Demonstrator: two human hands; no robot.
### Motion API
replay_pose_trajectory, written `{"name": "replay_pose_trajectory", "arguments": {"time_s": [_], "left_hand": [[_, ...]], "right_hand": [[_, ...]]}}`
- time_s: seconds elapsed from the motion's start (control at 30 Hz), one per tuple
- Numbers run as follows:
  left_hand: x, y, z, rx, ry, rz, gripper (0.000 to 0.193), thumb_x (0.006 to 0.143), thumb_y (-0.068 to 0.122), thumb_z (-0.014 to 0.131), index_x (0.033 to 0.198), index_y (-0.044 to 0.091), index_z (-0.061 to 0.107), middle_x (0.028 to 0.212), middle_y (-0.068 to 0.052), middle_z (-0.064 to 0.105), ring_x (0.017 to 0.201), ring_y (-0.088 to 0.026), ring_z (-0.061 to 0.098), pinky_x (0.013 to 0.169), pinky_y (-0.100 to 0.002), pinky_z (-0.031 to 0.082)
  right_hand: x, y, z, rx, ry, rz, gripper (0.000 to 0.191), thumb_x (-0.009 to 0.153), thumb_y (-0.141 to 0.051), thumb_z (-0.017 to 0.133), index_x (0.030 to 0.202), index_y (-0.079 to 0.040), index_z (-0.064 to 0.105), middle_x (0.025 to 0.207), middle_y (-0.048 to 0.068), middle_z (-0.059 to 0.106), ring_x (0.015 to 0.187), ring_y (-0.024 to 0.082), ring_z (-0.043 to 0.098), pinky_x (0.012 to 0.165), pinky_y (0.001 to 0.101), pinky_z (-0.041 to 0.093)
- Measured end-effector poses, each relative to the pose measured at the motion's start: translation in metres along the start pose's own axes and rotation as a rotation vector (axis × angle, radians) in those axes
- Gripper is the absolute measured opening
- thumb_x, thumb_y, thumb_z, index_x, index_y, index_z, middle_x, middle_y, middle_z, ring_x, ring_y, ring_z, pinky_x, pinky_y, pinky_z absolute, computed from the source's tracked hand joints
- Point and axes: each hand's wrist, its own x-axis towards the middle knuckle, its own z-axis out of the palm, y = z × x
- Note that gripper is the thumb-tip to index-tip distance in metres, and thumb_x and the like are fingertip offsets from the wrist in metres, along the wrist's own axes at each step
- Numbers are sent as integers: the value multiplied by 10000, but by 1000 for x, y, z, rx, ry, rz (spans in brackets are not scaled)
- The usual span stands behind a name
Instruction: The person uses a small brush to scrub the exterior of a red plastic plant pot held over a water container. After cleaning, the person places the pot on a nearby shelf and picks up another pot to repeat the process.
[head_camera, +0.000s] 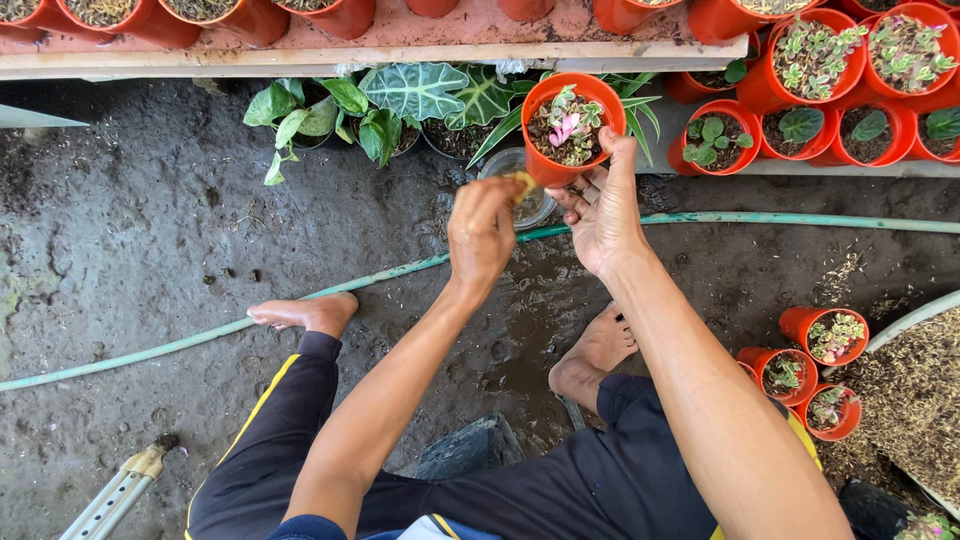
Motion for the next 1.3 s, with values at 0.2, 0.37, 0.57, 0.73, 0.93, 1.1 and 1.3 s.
{"name": "replay_pose_trajectory", "arguments": {"time_s": [0.2,0.37,0.57,0.73,0.93,1.1,1.3], "left_hand": [[14,18,7,-533,222,-472,171,994,-5,671,1163,-12,645,1170,-124,649,1054,-190,702,884,-307,643],[8,31,6,-497,136,-332,160,1018,24,665,1171,-21,659,1191,-102,677,1078,-173,713,915,-311,641],[5,24,14,-773,252,-493,236,1052,51,656,1259,-39,586,1238,-103,645,1144,-164,643,985,-307,566],[14,17,21,-821,258,-520,249,1032,81,667,1238,-16,567,1204,-88,639,1144,-153,639,975,-324,577],[23,3,13,-863,200,-563,223,1037,89,658,1228,0,586,1159,-77,679,1071,-146,671,920,-322,603],[26,-3,10,-843,169,-587,225,1035,82,664,1235,-7,609,1157,-92,707,1062,-144,677,907,-306,585],[19,25,22,-752,305,-569,219,1037,65,669,1233,-24,625,1178,-100,700,1084,-140,676,935,-299,595]], "right_hand": [[-9,-8,9,36,-53,13,877,664,-806,610,1136,-67,623,998,43,612,818,132,613,700,286,358],[-11,-11,10,58,-107,-36,915,690,-779,628,1242,-50,619,1033,55,605,838,127,589,691,306,328],[-14,-6,9,15,-166,-59,750,735,-680,678,1219,-113,589,1087,53,624,902,133,592,789,322,344],[-19,-9,13,-92,-225,-72,805,684,-650,702,1297,-168,501,1132,41,581,936,135,596,765,337,345],[-24,-14,13,-84,-251,-47,1020,683,-870,540,1447,-207,413,1181,133,623,972,203,671,740,335,342],[-21,-16,14,-60,-226,19,1070,659,-842,575,1503,-225,350,1242,151,584,967,224,652,742,355,373],[-22,-12,17,129,-155,89,984,671,-743,629,1474,-250,346,1277,194,542,1001,273,668,768,388,434]]}}
